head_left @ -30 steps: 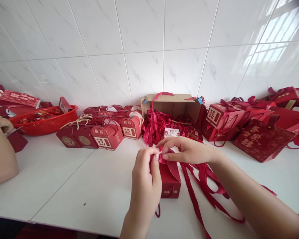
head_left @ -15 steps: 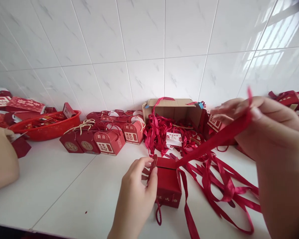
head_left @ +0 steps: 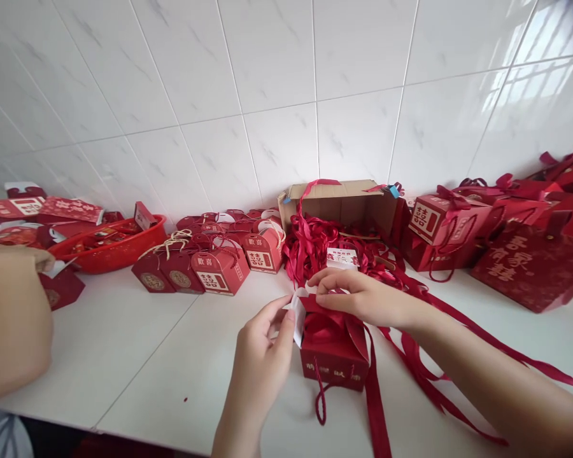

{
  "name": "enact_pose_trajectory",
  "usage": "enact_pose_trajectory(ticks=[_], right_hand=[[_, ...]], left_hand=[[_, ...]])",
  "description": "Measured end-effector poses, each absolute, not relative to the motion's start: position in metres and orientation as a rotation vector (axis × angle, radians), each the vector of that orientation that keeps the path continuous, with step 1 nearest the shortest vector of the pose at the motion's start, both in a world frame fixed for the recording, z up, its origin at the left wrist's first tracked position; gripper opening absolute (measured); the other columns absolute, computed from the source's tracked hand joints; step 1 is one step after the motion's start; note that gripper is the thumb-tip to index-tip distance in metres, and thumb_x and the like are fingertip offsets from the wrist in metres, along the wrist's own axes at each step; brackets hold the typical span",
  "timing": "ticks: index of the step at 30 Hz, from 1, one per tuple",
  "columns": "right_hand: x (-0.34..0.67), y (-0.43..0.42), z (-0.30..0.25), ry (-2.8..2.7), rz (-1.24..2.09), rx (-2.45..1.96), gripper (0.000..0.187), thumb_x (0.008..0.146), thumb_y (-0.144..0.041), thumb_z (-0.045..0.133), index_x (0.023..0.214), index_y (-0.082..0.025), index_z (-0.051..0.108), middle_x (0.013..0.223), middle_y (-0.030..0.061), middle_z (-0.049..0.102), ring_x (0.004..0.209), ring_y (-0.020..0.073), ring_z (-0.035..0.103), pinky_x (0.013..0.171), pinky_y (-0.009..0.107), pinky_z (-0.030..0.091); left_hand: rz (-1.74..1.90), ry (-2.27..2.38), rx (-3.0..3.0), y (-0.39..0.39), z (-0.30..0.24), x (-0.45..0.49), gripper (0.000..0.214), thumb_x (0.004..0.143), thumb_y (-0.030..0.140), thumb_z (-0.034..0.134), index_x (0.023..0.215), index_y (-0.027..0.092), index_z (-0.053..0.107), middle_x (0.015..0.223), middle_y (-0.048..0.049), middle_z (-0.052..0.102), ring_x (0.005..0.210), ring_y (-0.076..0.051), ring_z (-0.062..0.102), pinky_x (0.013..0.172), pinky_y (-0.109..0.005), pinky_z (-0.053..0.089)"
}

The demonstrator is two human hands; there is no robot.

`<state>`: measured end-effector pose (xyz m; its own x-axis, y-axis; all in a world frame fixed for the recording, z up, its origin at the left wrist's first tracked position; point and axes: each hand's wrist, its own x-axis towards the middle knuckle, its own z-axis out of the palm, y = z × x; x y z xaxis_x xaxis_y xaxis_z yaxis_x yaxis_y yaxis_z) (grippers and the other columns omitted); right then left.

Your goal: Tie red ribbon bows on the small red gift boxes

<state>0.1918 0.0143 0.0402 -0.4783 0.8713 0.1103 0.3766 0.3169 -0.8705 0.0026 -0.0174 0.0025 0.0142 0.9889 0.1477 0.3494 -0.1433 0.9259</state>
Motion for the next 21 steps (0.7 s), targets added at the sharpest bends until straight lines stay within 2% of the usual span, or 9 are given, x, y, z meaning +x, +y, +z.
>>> enact_pose_trajectory(ticks=[7,12,17,21], right_hand=[[0.187,0.017,0.034,-2.064,1.075,-1.127,0.020,0.081,-0.024,0.053,0.062,-0.018,0.055,0.112,0.0045,0.061,0.108,0.0244,0.056,0.088,0.032,0.042],[0.186,0.015,0.034,-2.099,1.070,-1.107,0.016,0.083,-0.024,0.051,0.070,-0.018,0.059,0.118,0.0055,0.058,0.105,0.0218,0.057,0.092,0.033,0.041],[0.186,0.016,0.034,-2.178,1.081,-1.048,0.015,0.084,-0.021,0.049,0.073,-0.018,0.058,0.114,0.0056,0.057,0.107,0.0202,0.055,0.095,0.033,0.040],[0.186,0.015,0.033,-2.195,1.004,-1.075,0.015,0.085,-0.021,0.049,0.073,-0.019,0.057,0.108,0.0056,0.058,0.112,0.0219,0.052,0.095,0.034,0.040]], left_hand=[[1.077,1.387,1.571,-0.020,0.006,0.007,0.043,0.086,0.046,0.051,0.119,0.018,0.056,0.103,-0.0093,0.069,0.092,-0.022,0.066,0.074,-0.032,0.055],[1.064,1.368,1.583,-0.025,0.010,0.014,0.041,0.084,0.044,0.055,0.117,0.019,0.054,0.090,-0.0046,0.068,0.081,-0.018,0.065,0.070,-0.027,0.053],[1.045,1.306,1.588,-0.022,0.006,0.014,0.032,0.089,0.047,0.045,0.101,0.020,0.059,0.088,-0.0030,0.064,0.076,-0.016,0.060,0.067,-0.026,0.052],[1.009,1.276,1.587,-0.017,0.002,0.014,0.017,0.085,0.035,0.052,0.084,0.019,0.057,0.085,-0.0027,0.064,0.076,-0.016,0.060,0.066,-0.025,0.049]])
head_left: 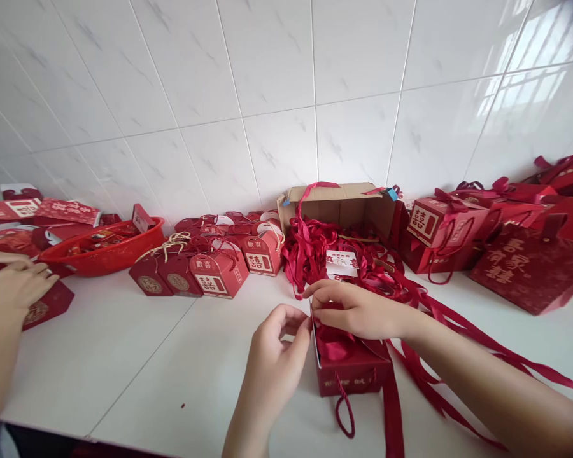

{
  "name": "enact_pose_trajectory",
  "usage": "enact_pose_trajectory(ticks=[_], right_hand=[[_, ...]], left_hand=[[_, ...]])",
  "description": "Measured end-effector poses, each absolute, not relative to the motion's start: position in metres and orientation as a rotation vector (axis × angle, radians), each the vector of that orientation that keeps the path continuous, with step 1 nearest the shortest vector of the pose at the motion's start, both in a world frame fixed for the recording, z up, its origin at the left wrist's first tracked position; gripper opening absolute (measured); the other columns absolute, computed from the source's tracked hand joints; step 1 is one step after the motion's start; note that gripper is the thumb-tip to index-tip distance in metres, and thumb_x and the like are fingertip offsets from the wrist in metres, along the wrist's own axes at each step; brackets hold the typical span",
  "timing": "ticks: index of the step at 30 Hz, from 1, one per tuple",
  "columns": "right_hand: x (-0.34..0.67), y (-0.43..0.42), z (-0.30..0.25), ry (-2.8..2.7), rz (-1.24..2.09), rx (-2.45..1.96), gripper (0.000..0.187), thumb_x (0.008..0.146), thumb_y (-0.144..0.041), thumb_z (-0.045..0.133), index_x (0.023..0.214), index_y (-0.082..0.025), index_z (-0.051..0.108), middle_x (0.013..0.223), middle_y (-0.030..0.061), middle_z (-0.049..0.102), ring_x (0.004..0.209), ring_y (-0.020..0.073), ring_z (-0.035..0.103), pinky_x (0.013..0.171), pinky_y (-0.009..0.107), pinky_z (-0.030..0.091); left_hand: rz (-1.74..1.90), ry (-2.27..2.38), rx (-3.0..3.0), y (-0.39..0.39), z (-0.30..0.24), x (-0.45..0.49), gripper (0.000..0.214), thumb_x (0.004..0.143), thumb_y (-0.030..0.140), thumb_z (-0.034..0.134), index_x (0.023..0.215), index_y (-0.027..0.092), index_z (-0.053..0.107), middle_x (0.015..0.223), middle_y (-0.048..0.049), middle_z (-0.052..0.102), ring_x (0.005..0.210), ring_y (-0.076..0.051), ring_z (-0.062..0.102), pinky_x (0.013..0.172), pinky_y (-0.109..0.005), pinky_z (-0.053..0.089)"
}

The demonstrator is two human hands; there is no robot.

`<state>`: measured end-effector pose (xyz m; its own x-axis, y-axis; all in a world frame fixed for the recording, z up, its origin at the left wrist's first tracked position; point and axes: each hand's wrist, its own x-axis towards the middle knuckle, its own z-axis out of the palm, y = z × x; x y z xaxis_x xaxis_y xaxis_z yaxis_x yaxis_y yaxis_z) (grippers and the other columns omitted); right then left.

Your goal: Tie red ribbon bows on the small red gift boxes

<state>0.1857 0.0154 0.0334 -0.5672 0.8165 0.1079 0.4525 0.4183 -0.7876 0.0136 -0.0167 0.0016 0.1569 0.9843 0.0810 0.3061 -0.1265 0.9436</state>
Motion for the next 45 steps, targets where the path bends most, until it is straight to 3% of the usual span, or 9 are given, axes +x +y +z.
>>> enact_pose_trajectory(ticks=[6,12,16,18,24,29,33,42,45], right_hand=[[0.185,0.016,0.030,-2.227,0.888,-1.041,0.014,0.087,-0.022,0.050,0.076,-0.018,0.059,0.110,0.0066,0.058,0.105,0.0200,0.056,0.093,0.034,0.042],[0.208,0.003,0.045,-2.262,0.443,-1.235,0.030,0.096,-0.037,0.036,0.087,-0.021,0.059,0.106,0.0081,0.057,0.110,0.0253,0.049,0.096,0.047,0.038],[0.223,-0.023,0.074,-2.198,0.153,-1.273,0.023,0.095,-0.037,0.039,0.093,-0.024,0.058,0.121,0.0069,0.051,0.118,0.0256,0.044,0.098,0.045,0.039],[0.225,-0.030,0.084,-2.194,0.109,-1.259,0.022,0.095,-0.035,0.039,0.093,-0.024,0.058,0.117,0.0065,0.054,0.110,0.0235,0.050,0.092,0.040,0.042],[0.229,-0.019,0.066,-2.232,0.450,-1.592,0.023,0.087,-0.044,0.051,0.091,-0.023,0.058,0.092,0.0062,0.064,0.081,0.0222,0.059,0.071,0.037,0.046],[0.237,-0.024,0.013,-1.956,0.841,-1.370,0.019,0.083,-0.033,0.061,0.089,-0.023,0.047,0.092,0.0019,0.060,0.085,0.0176,0.058,0.071,0.030,0.045],[0.237,-0.030,-0.013,-1.652,1.158,-1.216,0.027,0.082,-0.036,0.065,0.093,-0.022,0.045,0.085,-0.0017,0.053,0.068,0.0099,0.049,0.059,0.024,0.038],[0.244,-0.022,-0.029,-1.333,1.596,-0.949,0.036,0.076,-0.041,0.072,0.082,-0.020,0.043,0.062,-0.0079,0.044,0.048,0.0053,0.038,0.046,0.021,0.024],[0.247,-0.021,-0.030,-1.273,1.614,-0.901,0.037,0.072,-0.036,0.076,0.079,-0.020,0.043,0.056,-0.0112,0.033,0.044,0.0031,0.022,0.043,0.020,0.012]], left_hand=[[1.076,1.324,1.538,-0.008,-0.004,0.004,0.023,0.078,0.035,0.059,0.093,0.021,0.049,0.075,0.0006,0.066,0.069,-0.016,0.061,0.065,-0.026,0.046],[0.991,2.098,1.556,0.015,-0.021,-0.072,0.019,0.065,0.030,0.062,0.080,0.022,0.053,0.069,-0.0055,0.068,0.069,-0.030,0.064,0.069,-0.041,0.045],[1.183,2.189,1.533,0.017,-0.017,-0.085,0.026,0.071,0.039,0.058,0.089,0.020,0.054,0.107,-0.0208,0.063,0.103,-0.042,0.057,0.081,-0.050,0.042],[1.335,1.931,1.610,0.013,-0.012,-0.065,0.033,0.079,0.047,0.052,0.099,0.021,0.056,0.119,-0.0172,0.059,0.114,-0.035,0.052,0.090,-0.046,0.041],[1.153,1.228,1.602,0.000,-0.007,0.007,0.043,0.085,0.059,0.042,0.083,0.020,0.059,0.089,-0.0057,0.067,0.089,-0.022,0.061,0.078,-0.030,0.046],[0.998,1.151,1.422,0.001,-0.013,0.018,0.056,0.087,0.065,0.028,0.056,0.020,0.042,0.054,0.0033,0.042,0.053,-0.013,0.041,0.055,-0.025,0.033],[0.999,1.144,1.352,0.001,-0.014,0.018,0.054,0.080,0.065,0.045,0.051,0.021,0.031,0.051,0.0053,0.032,0.050,-0.012,0.032,0.052,-0.025,0.028],[0.885,1.056,1.499,-0.002,-0.009,-0.002,0.036,0.081,0.052,0.056,0.070,0.019,0.049,0.069,0.0027,0.048,0.070,-0.014,0.050,0.061,-0.022,0.035],[0.881,1.077,1.535,-0.003,-0.005,-0.008,0.035,0.081,0.052,0.057,0.072,0.019,0.049,0.071,0.0024,0.048,0.072,-0.015,0.050,0.059,-0.022,0.035]])
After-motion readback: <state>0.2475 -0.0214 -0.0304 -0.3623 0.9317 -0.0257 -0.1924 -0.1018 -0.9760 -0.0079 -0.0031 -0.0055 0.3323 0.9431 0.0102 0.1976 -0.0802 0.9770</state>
